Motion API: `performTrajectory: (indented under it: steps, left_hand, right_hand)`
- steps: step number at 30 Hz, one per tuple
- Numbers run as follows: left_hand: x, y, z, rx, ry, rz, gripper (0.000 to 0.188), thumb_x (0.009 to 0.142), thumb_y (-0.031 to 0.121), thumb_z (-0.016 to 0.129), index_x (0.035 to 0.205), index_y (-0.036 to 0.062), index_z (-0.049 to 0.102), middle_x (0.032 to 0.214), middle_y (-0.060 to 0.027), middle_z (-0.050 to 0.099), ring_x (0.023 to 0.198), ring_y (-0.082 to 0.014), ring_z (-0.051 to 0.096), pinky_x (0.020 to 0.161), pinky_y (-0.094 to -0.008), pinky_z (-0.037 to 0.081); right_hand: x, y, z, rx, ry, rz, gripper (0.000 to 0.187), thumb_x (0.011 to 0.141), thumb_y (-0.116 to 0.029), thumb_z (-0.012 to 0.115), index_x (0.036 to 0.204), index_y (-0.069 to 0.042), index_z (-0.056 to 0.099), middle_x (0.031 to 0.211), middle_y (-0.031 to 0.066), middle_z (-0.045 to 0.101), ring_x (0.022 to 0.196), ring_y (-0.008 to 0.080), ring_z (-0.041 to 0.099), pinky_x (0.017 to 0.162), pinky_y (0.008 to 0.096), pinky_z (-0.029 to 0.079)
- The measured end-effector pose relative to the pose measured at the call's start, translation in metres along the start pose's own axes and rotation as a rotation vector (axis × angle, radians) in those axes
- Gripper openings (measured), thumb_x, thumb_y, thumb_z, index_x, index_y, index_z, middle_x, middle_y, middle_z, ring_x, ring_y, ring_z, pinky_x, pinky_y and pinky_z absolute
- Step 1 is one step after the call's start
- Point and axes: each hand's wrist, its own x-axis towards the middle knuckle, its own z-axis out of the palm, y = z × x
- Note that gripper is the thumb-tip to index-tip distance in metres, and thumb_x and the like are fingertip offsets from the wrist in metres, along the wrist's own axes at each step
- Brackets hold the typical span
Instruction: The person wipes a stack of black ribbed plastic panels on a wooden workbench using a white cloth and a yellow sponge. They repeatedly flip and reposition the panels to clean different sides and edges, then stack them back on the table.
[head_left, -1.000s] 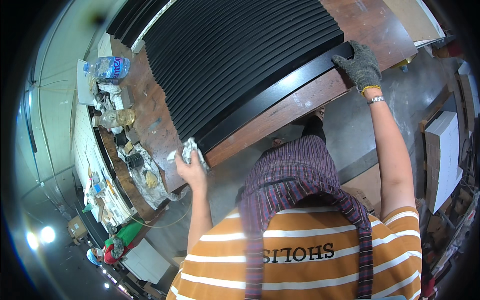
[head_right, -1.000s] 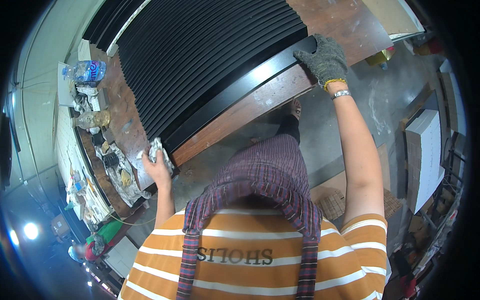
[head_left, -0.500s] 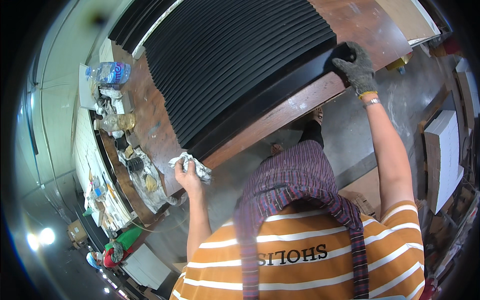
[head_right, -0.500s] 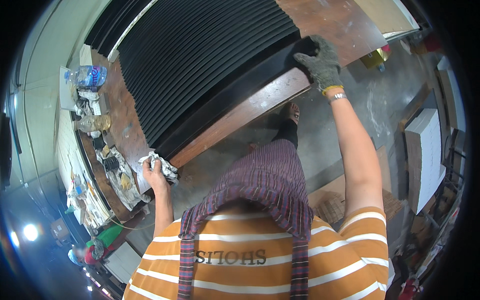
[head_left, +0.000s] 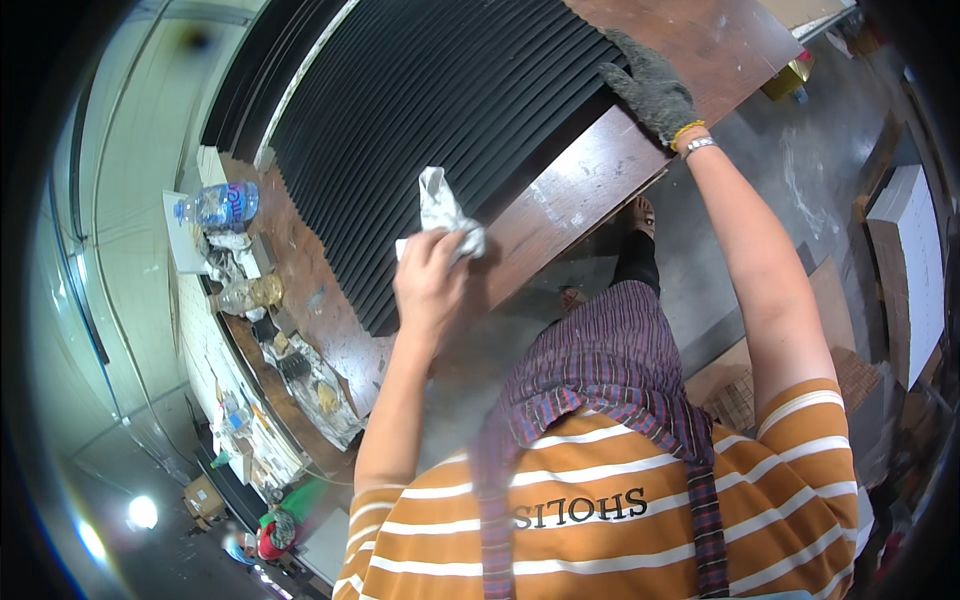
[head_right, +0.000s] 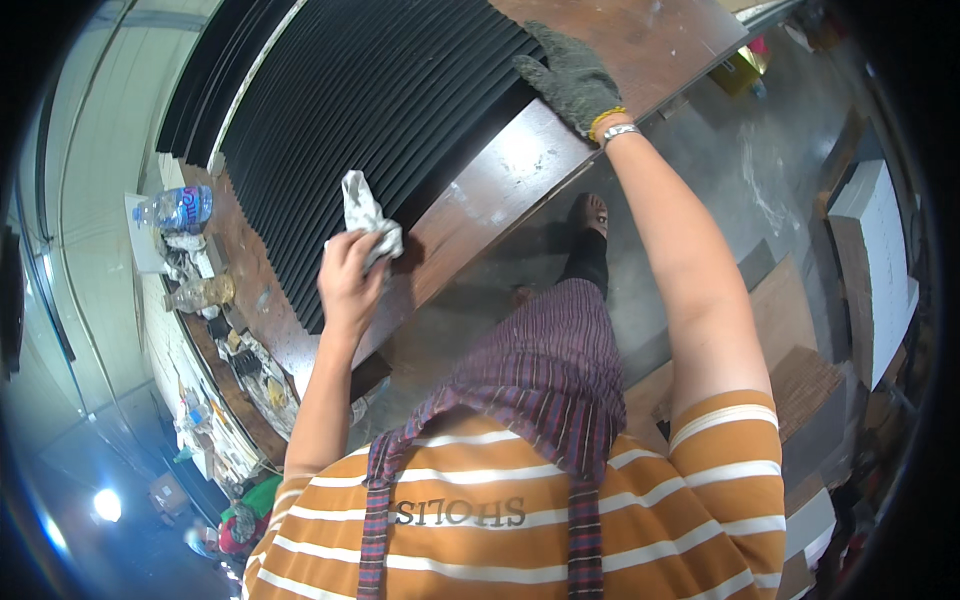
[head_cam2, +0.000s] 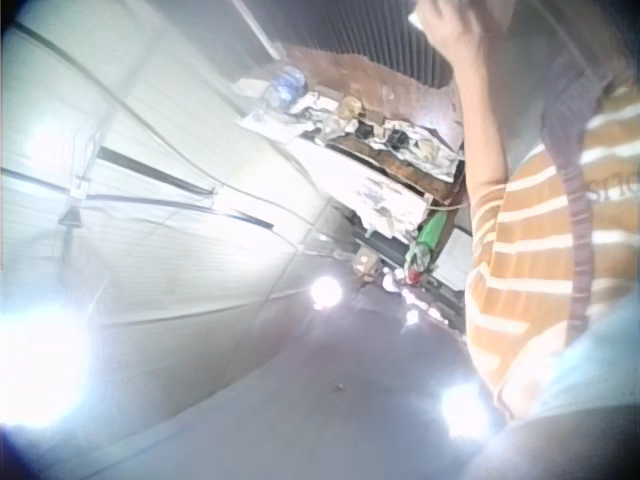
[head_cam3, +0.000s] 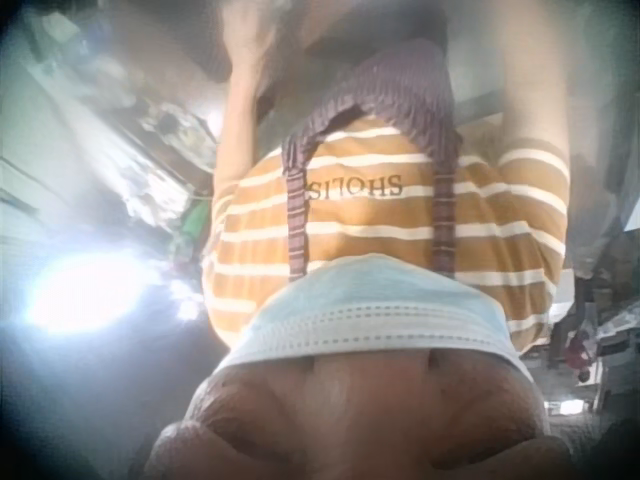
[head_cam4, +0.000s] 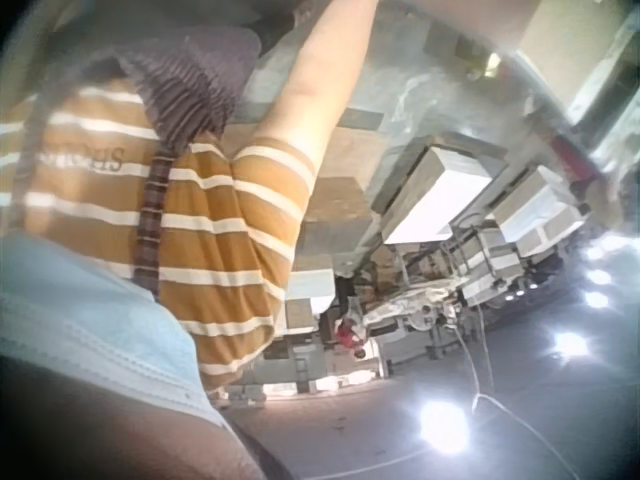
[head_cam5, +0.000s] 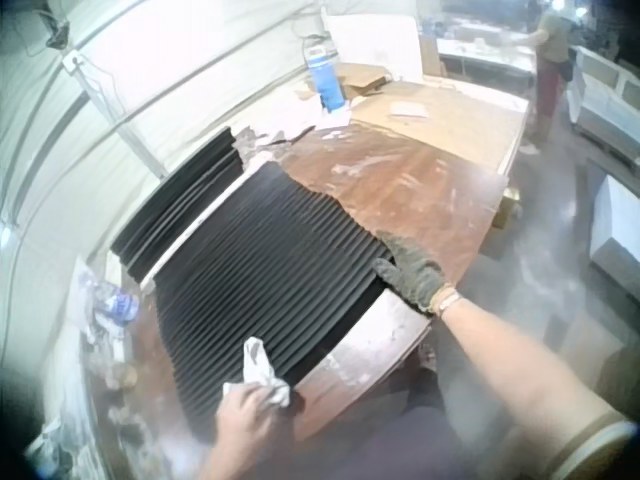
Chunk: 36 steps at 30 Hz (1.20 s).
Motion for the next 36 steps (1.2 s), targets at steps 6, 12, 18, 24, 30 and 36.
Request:
performTrajectory:
  steps: [6,12,18,24,30,36]
  left_hand:
    - [0.126,0.029,0.091,-0.061,0.020,0.237,0.024,0.074,0.003,0.076,0.096,0.0035,0.067,0.093,-0.0138,0.060,0.091,-0.0354,0.062,0.078,-0.0457,0.051]
    - [0.180,0.067,0.098,-0.066,0.002,0.242,0.020,0.077,0.008,0.076,0.095,0.0053,0.070,0.095,-0.0123,0.062,0.092,-0.0350,0.063,0.080,-0.0458,0.051]
    - [0.135,0.049,0.057,-0.042,-0.025,0.269,0.020,0.073,0.006,0.077,0.093,0.0074,0.071,0.094,-0.0112,0.063,0.090,-0.0343,0.064,0.080,-0.0449,0.050]
    - [0.210,0.077,0.130,-0.085,0.083,0.261,0.030,0.077,0.010,0.074,0.104,0.0017,0.061,0.098,-0.0174,0.061,0.094,-0.0370,0.060,0.082,-0.0473,0.045]
    - [0.085,0.010,0.078,0.037,-0.006,0.078,0.030,0.078,0.011,0.078,0.105,0.0067,0.065,0.100,-0.0118,0.064,0.099,-0.0332,0.062,0.083,-0.0436,0.044]
    - [-0.075,-0.042,-0.018,0.195,0.047,-0.209,0.030,0.072,0.012,0.076,0.100,0.0104,0.067,0.096,-0.0102,0.061,0.095,-0.0329,0.059,0.084,-0.0433,0.040]
  right_hand:
    - [0.000,-0.005,0.009,-0.088,0.125,-0.024,0.062,0.098,-0.055,0.054,0.138,-0.009,0.059,0.138,0.0187,0.061,0.129,0.0363,0.056,0.113,0.0475,0.039]
    - [0.001,-0.011,0.006,-0.088,0.184,-0.034,0.053,0.097,-0.050,0.057,0.126,-0.006,0.067,0.128,0.0198,0.067,0.121,0.0376,0.060,0.107,0.0480,0.044]
    - [-0.001,-0.015,0.007,-0.090,0.212,-0.002,0.051,0.096,-0.046,0.059,0.125,-0.004,0.064,0.126,0.0190,0.066,0.118,0.0393,0.060,0.106,0.0495,0.044]
    - [0.001,-0.013,0.005,-0.054,0.146,0.011,0.052,0.096,-0.046,0.058,0.128,-0.006,0.065,0.130,0.0188,0.065,0.123,0.0379,0.058,0.109,0.0487,0.042]
    - [0.002,-0.013,0.007,-0.134,0.142,0.012,0.058,0.099,-0.049,0.055,0.140,-0.008,0.058,0.139,0.0187,0.060,0.131,0.0369,0.054,0.113,0.0478,0.039]
    - [0.001,-0.009,0.007,-0.115,0.129,-0.004,0.057,0.101,-0.049,0.052,0.142,-0.011,0.057,0.141,0.0176,0.060,0.132,0.0369,0.053,0.114,0.0464,0.039]
